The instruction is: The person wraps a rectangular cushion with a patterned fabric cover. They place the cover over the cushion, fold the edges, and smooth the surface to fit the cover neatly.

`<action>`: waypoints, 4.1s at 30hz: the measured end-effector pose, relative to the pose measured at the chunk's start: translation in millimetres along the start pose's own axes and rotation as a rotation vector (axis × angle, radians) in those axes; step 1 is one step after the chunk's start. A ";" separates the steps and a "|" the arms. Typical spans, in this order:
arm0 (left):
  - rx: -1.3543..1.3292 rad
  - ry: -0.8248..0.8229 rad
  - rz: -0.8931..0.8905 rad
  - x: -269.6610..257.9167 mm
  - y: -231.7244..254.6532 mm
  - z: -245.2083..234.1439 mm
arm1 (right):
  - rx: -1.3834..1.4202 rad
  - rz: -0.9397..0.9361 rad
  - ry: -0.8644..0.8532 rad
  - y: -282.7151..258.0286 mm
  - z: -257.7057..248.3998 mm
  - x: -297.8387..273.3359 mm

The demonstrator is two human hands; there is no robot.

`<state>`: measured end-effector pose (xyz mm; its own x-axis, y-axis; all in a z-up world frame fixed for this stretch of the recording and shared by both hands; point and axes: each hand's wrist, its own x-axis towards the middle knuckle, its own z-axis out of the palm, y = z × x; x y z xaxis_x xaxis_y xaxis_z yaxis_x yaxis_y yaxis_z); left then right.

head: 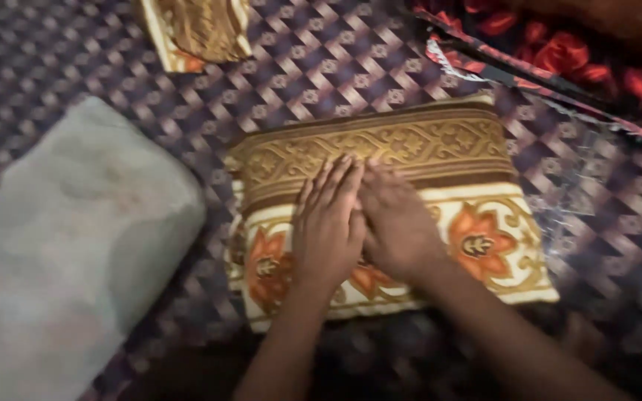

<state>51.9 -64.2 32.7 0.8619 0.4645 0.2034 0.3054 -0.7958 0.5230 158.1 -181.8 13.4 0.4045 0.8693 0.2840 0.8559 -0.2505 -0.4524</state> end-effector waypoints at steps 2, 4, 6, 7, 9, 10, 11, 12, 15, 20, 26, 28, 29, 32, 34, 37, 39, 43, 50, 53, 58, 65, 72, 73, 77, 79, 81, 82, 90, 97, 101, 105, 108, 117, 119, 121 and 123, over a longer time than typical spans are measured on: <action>0.063 -0.039 -0.030 7.5 -15.2 -7.9 | -0.084 0.099 -0.138 2.3 -21.6 16.9; 0.106 -0.082 -0.067 9.0 -37.6 -6.9 | -0.180 0.205 -0.292 23.8 -36.7 17.6; 0.440 0.023 -0.076 6.1 -69.8 -2.7 | -0.305 0.382 -0.033 60.9 -44.6 8.3; 0.440 0.024 -0.082 2.9 -67.0 -10.6 | -0.305 0.377 -0.035 65.7 -52.5 3.6; 0.097 0.043 -0.385 2.7 -64.7 -31.0 | -0.156 0.585 0.014 75.4 -65.6 1.3; 0.100 0.047 -0.385 3.7 -56.8 -30.5 | -0.154 0.581 0.016 72.0 -59.7 -0.7; 0.197 0.033 -0.410 5.2 -49.1 -28.8 | -0.132 0.573 0.073 69.7 -53.4 -2.7; 0.289 0.014 -0.432 6.8 -40.1 -23.7 | -0.116 0.570 0.127 69.2 -48.1 -7.7; 0.311 0.103 -0.071 2.8 6.1 -2.1 | 0.045 0.141 0.235 18.7 -26.6 -7.8; 0.040 0.024 0.025 -4.9 10.2 6.7 | -0.329 0.103 -0.120 -6.5 0.5 -4.2; 0.300 0.106 -0.186 -16.6 -52.5 -7.6 | -0.217 0.333 -0.141 22.6 -44.8 -10.3; 0.240 0.171 -0.321 -18.7 -68.1 -25.2 | -0.196 0.437 -0.056 33.2 -53.8 -13.2; 0.287 0.102 -0.501 -19.6 -72.2 -29.5 | -0.168 0.541 -0.042 34.7 -57.2 -15.2; 0.293 0.118 -0.619 -26.2 -36.5 -47.9 | -0.144 0.661 0.034 30.7 -51.2 -28.0; 0.244 0.205 -0.543 -30.6 -7.2 -33.8 | -0.162 0.684 0.106 17.1 -39.7 -34.9; 0.430 0.226 -0.047 -43.1 19.7 13.8 | -0.211 0.293 0.205 -14.2 -17.7 -43.5; 0.289 0.168 -0.040 -53.9 32.6 27.3 | -0.130 0.255 0.080 -31.0 1.1 -51.8; 0.240 0.073 -0.107 -57.1 30.5 12.5 | -0.180 0.261 -0.031 -21.5 -20.5 -49.1; 0.303 -0.029 -0.450 -47.6 -10.7 -26.0 | -0.207 0.710 -0.052 16.0 -66.1 -59.2; 0.297 0.037 -0.419 -48.2 -12.8 -32.6 | -0.178 0.805 0.008 24.1 -62.5 -60.2; 0.384 0.020 -0.114 -32.7 35.6 -18.1 | -0.205 0.381 0.129 -9.4 -27.5 -46.1; 0.232 -0.082 -0.067 -6.6 -14.5 21.3 | -0.281 0.159 -0.124 -1.7 -14.0 -16.1; 0.098 -0.086 -0.587 11.4 -43.0 -40.3 | -0.172 0.720 -0.098 51.5 -61.9 2.4; 0.098 -0.087 -0.588 10.4 -51.4 -31.5 | -0.172 0.720 -0.099 58.1 -56.2 2.3; 0.329 0.167 -0.388 16.8 -30.9 -10.1 | -0.177 0.514 0.067 32.1 -47.7 15.0; 0.266 0.281 -0.263 11.6 -7.0 -2.4 | -0.120 0.311 0.118 -0.5 -35.9 16.9; 0.085 0.193 0.047 14.8 2.7 9.2 | -0.035 0.272 -0.052 -18.1 -15.0 21.8; 0.086 0.195 0.053 14.3 -3.9 12.2 | -0.036 0.273 -0.046 -12.8 -8.9 19.4; 0.417 0.051 -0.339 12.1 -64.6 -11.9 | -0.219 0.614 -0.150 50.4 -55.8 14.4; 0.377 0.150 -0.486 9.2 -53.2 -10.8 | -0.222 0.584 0.233 82.3 -44.0 -1.0; 0.317 0.183 -0.121 23.5 -6.4 4.0 | -0.171 0.177 0.017 22.8 -1.8 23.6; 0.303 -0.058 -0.211 40.5 -26.3 16.2 | -0.215 0.207 -0.231 6.8 -4.2 49.4; 0.430 -0.109 -0.259 52.4 -57.2 16.0 | -0.313 0.245 -0.244 29.2 -8.4 61.9; 0.297 0.114 -0.241 43.2 -136.4 4.4 | -0.199 0.948 -0.182 65.4 -57.1 57.9; 0.281 0.208 -0.218 54.8 -83.4 -8.4 | -0.327 0.873 -0.082 110.8 -33.0 49.3; 0.276 0.310 -0.188 66.2 -39.9 -12.2 | -0.442 0.794 0.031 102.8 -20.4 52.9; 0.171 0.145 -0.078 78.8 -4.4 -2.0 | -0.251 0.437 0.063 44.0 -23.9 67.9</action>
<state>117.6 -23.3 48.0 0.7696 0.5684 0.2909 0.4438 -0.8038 0.3962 230.9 -144.0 33.0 0.7541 0.6350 0.1676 0.6504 -0.6864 -0.3255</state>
